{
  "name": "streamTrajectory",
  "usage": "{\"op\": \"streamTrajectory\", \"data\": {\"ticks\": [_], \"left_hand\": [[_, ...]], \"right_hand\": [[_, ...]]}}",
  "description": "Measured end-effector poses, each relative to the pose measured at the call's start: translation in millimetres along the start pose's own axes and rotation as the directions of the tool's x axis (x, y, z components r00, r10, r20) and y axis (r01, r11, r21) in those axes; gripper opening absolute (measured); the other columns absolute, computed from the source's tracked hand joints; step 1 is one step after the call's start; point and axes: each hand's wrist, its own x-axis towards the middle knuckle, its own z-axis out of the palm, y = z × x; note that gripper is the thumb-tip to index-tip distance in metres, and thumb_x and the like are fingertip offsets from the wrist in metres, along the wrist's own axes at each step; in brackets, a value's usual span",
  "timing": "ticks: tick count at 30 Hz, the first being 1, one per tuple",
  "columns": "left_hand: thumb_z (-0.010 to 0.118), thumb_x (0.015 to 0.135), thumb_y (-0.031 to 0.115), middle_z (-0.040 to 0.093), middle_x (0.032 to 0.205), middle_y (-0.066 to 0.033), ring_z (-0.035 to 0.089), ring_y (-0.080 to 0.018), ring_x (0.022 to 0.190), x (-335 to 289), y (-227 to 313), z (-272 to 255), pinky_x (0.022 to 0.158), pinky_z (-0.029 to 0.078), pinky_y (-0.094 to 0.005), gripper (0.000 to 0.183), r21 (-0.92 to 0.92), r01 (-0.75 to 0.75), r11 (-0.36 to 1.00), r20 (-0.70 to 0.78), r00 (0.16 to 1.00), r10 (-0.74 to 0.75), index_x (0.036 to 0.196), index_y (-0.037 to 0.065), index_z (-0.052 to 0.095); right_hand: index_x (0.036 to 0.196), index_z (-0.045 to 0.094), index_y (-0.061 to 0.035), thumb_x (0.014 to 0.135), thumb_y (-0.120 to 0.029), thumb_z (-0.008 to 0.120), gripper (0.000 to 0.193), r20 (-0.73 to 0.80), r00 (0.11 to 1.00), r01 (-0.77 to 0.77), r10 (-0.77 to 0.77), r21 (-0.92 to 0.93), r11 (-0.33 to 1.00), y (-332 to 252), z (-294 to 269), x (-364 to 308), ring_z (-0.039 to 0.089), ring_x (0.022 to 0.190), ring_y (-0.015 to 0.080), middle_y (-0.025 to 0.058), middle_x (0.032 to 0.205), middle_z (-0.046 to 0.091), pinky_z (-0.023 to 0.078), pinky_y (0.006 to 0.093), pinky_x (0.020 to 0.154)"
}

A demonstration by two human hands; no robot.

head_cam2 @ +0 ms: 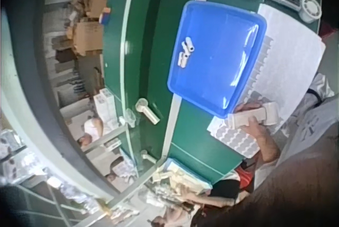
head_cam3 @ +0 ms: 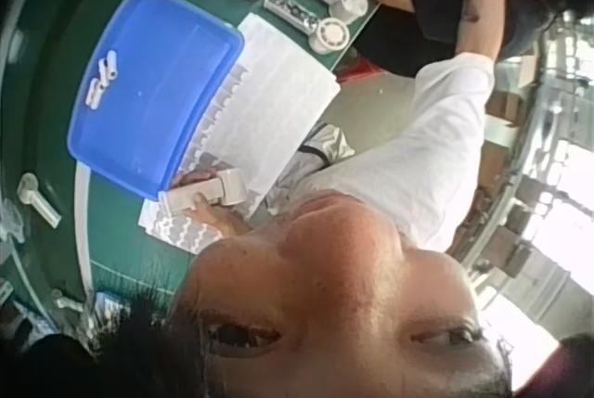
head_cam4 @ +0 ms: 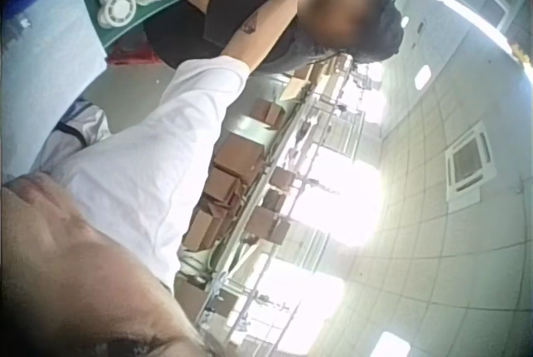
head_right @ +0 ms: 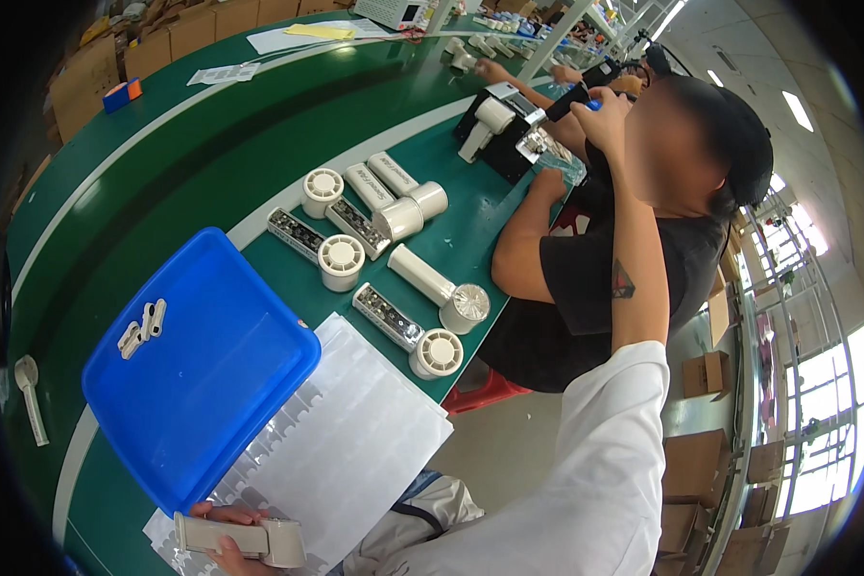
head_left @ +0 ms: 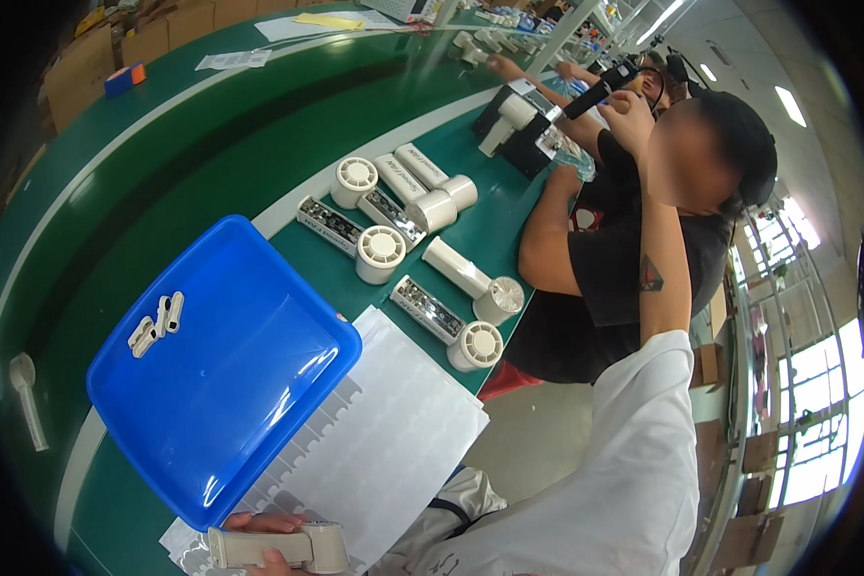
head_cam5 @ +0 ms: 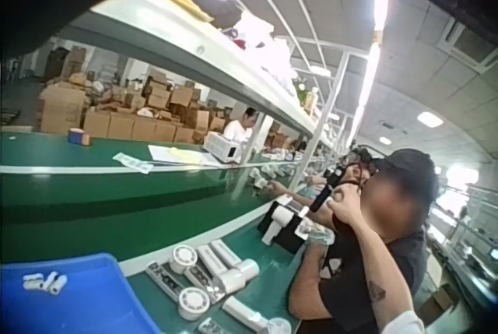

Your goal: The person assembles small white electronic devices at a workstation. They repeatedly pick up a cylindrical body, attach a circular fan-like component, insert a small white connector, and place the assembled unit into a blue tray. The process is repeated multiple times throughout the clip.

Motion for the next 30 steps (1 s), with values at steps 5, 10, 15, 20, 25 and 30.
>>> {"op": "streamTrajectory", "data": {"ticks": [5, 10, 15, 20, 25, 30], "left_hand": [[0.058, 0.084, 0.045, 0.050, 0.076, -0.0098, 0.053, -0.0183, 0.068, -1, -4, -1, 0.063, 0.053, -0.0359, 0.066, 0.040, 0.002, 0.999, -0.107, 0.994, 0.002, 0.126, 0.001, 0.035], [0.058, 0.084, 0.046, 0.050, 0.076, -0.0097, 0.053, -0.0185, 0.068, -1, 2, 8, 0.063, 0.053, -0.0360, 0.066, 0.032, -0.010, 0.999, -0.110, 0.994, 0.014, 0.126, 0.001, 0.035], [0.058, 0.084, 0.047, 0.050, 0.076, -0.0094, 0.053, -0.0186, 0.068, -4, 3, 16, 0.063, 0.053, -0.0360, 0.065, 0.030, -0.069, 0.997, -0.087, 0.994, 0.071, 0.125, 0.001, 0.036], [0.058, 0.085, 0.051, 0.051, 0.072, -0.0100, 0.055, -0.0190, 0.066, 5, 1, 15, 0.062, 0.053, -0.0362, 0.067, 0.009, -0.142, 0.990, -0.002, 0.990, 0.142, 0.122, -0.001, 0.038], [0.052, 0.091, 0.051, 0.052, 0.074, -0.0105, 0.056, -0.0201, 0.066, 11, -8, 11, 0.063, 0.054, -0.0367, 0.065, -0.099, -0.164, 0.981, 0.027, 0.985, 0.168, 0.124, -0.003, 0.038], [0.054, 0.093, 0.023, 0.058, 0.086, -0.0120, 0.058, -0.0188, 0.075, 3, 17, 23, 0.071, 0.050, -0.0319, 0.041, 0.093, -0.124, 0.988, 0.019, 0.992, 0.122, 0.123, -0.004, 0.046]], "right_hand": [[0.116, 0.064, -0.0027, 0.072, -0.041, 0.071, 0.059, 0.032, 0.999, 0.009, -0.008, -0.031, 0.999, -5, -2, -8, 0.059, 0.105, 0.0397, 0.0269, 0.109, 0.060, 0.047, 0.0406, 0.093], [0.120, 0.063, -0.0038, 0.076, -0.044, 0.068, 0.060, 0.026, 0.998, -0.055, 0.059, -0.155, 0.986, -23, -16, -22, 0.059, 0.108, 0.0386, 0.0259, 0.115, 0.060, 0.046, 0.0411, 0.095], [0.118, 0.065, -0.0051, 0.076, -0.044, 0.066, 0.057, -0.004, 0.999, -0.039, 0.039, -0.130, 0.991, -20, -22, -36, 0.060, 0.105, 0.0382, 0.0204, 0.116, 0.061, 0.047, 0.0414, 0.093], [0.107, 0.068, -0.0034, 0.082, -0.023, 0.073, 0.033, -0.114, 0.989, 0.134, -0.093, 0.440, 0.888, -56, -43, -89, 0.070, 0.083, 0.0218, 0.0136, 0.112, 0.066, 0.054, 0.0306, 0.071], [0.098, 0.069, -0.0049, 0.081, -0.015, 0.073, 0.021, 0.041, 0.995, 0.008, -0.096, 0.888, 0.459, -135, -66, -176, 0.066, 0.079, 0.0126, 0.0061, 0.093, 0.070, 0.051, 0.0251, 0.066], [0.089, 0.063, -0.0022, 0.080, -0.011, 0.070, 0.014, 0.127, 0.953, 0.017, -0.276, 0.885, 0.465, -157, -60, -237, 0.066, 0.076, 0.0155, 0.0083, 0.092, 0.066, 0.051, 0.0302, 0.063]]}}
